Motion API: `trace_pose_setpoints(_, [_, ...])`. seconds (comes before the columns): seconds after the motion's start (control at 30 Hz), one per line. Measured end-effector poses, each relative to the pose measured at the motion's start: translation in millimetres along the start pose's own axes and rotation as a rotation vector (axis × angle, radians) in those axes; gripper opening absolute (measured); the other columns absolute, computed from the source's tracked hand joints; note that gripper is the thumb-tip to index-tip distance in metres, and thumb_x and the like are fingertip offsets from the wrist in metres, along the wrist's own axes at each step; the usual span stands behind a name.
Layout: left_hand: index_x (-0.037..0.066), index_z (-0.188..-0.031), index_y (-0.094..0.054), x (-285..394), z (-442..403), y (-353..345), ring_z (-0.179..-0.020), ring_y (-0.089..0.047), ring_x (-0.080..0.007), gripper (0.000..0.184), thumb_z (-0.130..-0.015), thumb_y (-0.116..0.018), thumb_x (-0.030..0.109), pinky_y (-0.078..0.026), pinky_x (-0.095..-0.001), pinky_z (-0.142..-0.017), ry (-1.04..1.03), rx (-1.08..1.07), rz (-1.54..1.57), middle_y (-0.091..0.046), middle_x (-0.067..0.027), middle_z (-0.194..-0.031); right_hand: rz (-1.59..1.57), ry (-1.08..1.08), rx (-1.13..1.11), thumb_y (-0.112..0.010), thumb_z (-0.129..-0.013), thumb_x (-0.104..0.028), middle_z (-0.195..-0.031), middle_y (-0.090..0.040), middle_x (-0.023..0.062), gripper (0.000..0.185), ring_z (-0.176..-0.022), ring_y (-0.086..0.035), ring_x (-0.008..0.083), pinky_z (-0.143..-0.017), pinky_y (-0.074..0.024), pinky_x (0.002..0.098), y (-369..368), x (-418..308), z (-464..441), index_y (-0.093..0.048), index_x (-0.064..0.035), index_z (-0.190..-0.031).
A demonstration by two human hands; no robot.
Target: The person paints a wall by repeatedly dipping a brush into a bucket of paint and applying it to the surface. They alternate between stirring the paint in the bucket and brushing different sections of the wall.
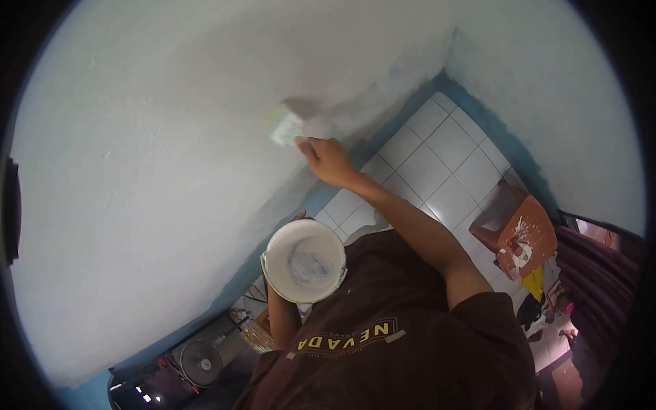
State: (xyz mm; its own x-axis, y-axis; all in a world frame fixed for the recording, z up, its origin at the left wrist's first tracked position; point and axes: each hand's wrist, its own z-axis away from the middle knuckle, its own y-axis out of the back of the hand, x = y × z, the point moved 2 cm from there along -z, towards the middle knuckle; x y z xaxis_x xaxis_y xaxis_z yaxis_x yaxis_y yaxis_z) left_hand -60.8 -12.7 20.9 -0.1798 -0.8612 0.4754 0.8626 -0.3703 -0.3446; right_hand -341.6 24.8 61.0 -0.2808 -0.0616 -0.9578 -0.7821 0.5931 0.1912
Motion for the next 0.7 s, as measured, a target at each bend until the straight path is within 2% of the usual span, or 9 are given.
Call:
trace_pose_setpoints(0.13, [0.003,-0.130,-0.066,-9,-1,28,-0.081,-0.070,-0.0149,0.037,-0.097,-0.068,0.019,-0.059,-0.0292,-0.077,-0.020,-0.025,-0.026,-0.074,-0.0076,-0.101,-0.068,-0.014,-0.029,-0.045,-0.108,-0.042,-0.058,-0.048,0.0184,0.057,-0.049,-0.044,0.0299,-0.054,-0.0403,0.0420,-10,18,6,-0.057,0.0037,-0.076])
trace_pose_setpoints(0.2, [0.002,-0.131,-0.066,-10,-6,33,-0.082,-0.070,-0.0144,0.035,-0.099,-0.065,0.016,-0.059,-0.0296,-0.077,-0.053,-0.091,-0.023,-0.074,-0.0076,-0.102,-0.018,-0.052,0.123,-0.044,-0.109,-0.042,-0.061,-0.053,0.0195,0.055,-0.054,-0.052,0.0286,-0.057,-0.0436,0.0419,-23,87,16,-0.062,0.0037,-0.084])
trace_pose_setpoints(0.27, [0.002,-0.131,-0.066,-10,-3,31,-0.082,-0.070,-0.0144,0.035,-0.099,-0.064,0.015,-0.059,-0.0297,-0.078,-0.081,-0.084,-0.044,-0.074,-0.0076,-0.103,0.005,-0.113,0.124,-0.044,-0.108,-0.046,-0.064,-0.057,0.0207,0.056,-0.061,-0.058,0.0317,-0.063,-0.0464,0.0438,-42,172,39,-0.066,0.0033,-0.093])
trace_pose_setpoints(0.37, [0.002,-0.132,-0.065,-12,6,22,-0.083,-0.070,-0.0144,0.035,-0.099,-0.063,0.014,-0.059,-0.0298,-0.078,-0.110,-0.058,-0.062,-0.074,-0.0077,-0.104,0.033,-0.328,0.110,-0.045,-0.106,-0.049,-0.066,-0.060,0.0214,0.062,-0.065,-0.060,0.0379,-0.069,-0.0469,0.0470,-53,259,79,-0.066,0.0060,-0.090])
trace_pose_setpoints(0.43, [0.001,-0.132,-0.065,-13,13,14,-0.084,-0.070,-0.0144,0.035,-0.099,-0.062,0.013,-0.059,-0.0298,-0.078,-0.142,-0.068,-0.077,-0.074,-0.0077,-0.104,0.321,-0.684,-0.077,-0.046,-0.105,-0.051,-0.066,-0.061,0.0218,0.066,-0.066,-0.061,0.0384,-0.071,-0.0475,0.0477,-44,290,74,-0.065,0.0082,-0.081])
trace_pose_setpoints(0.53, [0.001,-0.133,-0.064,-10,25,0,-0.085,-0.071,-0.0143,0.035,-0.100,-0.061,0.012,-0.059,-0.0299,-0.078,-0.189,-0.103,-0.096,-0.074,-0.0077,-0.105,0.250,-0.633,-0.001,-0.048,-0.104,-0.049,-0.067,-0.062,0.0225,0.067,-0.066,-0.063,0.0357,-0.071,-0.0470,0.0488,-23,241,48,-0.063,0.0091,-0.074])
trace_pose_setpoints(0.6, [0.001,-0.133,-0.064,-6,32,-9,-0.085,-0.071,-0.0143,0.035,-0.100,-0.060,0.011,-0.059,-0.0300,-0.078,-0.204,-0.161,-0.079,-0.074,-0.0077,-0.105,0.143,-0.629,-0.034,-0.048,-0.104,-0.047,-0.084,-0.070,0.0288,0.063,-0.084,-0.069,0.0449,-0.078,-0.0512,0.0498,12,153,38,-0.069,0.0103,-0.088])
trace_pose_setpoints(0.67, [0.001,-0.130,-0.066,-11,26,-22,-0.086,-0.071,-0.0148,0.032,-0.099,-0.061,0.010,-0.059,-0.0301,-0.080,-0.124,-0.275,0.017,-0.074,-0.0083,-0.106,0.219,-0.491,0.020,-0.048,-0.105,-0.048,-0.069,-0.066,0.0221,0.063,-0.069,-0.066,0.0355,-0.068,-0.0491,0.0470,39,90,32,-0.069,0.0076,-0.083])
trace_pose_setpoints(0.7, [0.001,-0.130,-0.066,-21,17,-28,-0.086,-0.071,-0.0148,0.032,-0.099,-0.061,0.010,-0.059,-0.0301,-0.080,-0.112,-0.324,0.038,-0.074,-0.0083,-0.106,0.129,-0.433,0.049,-0.046,-0.106,-0.050,-0.064,-0.054,0.0121,0.064,-0.063,-0.053,0.0248,-0.062,-0.0429,0.0415,49,56,30,-0.063,0.0047,-0.077])
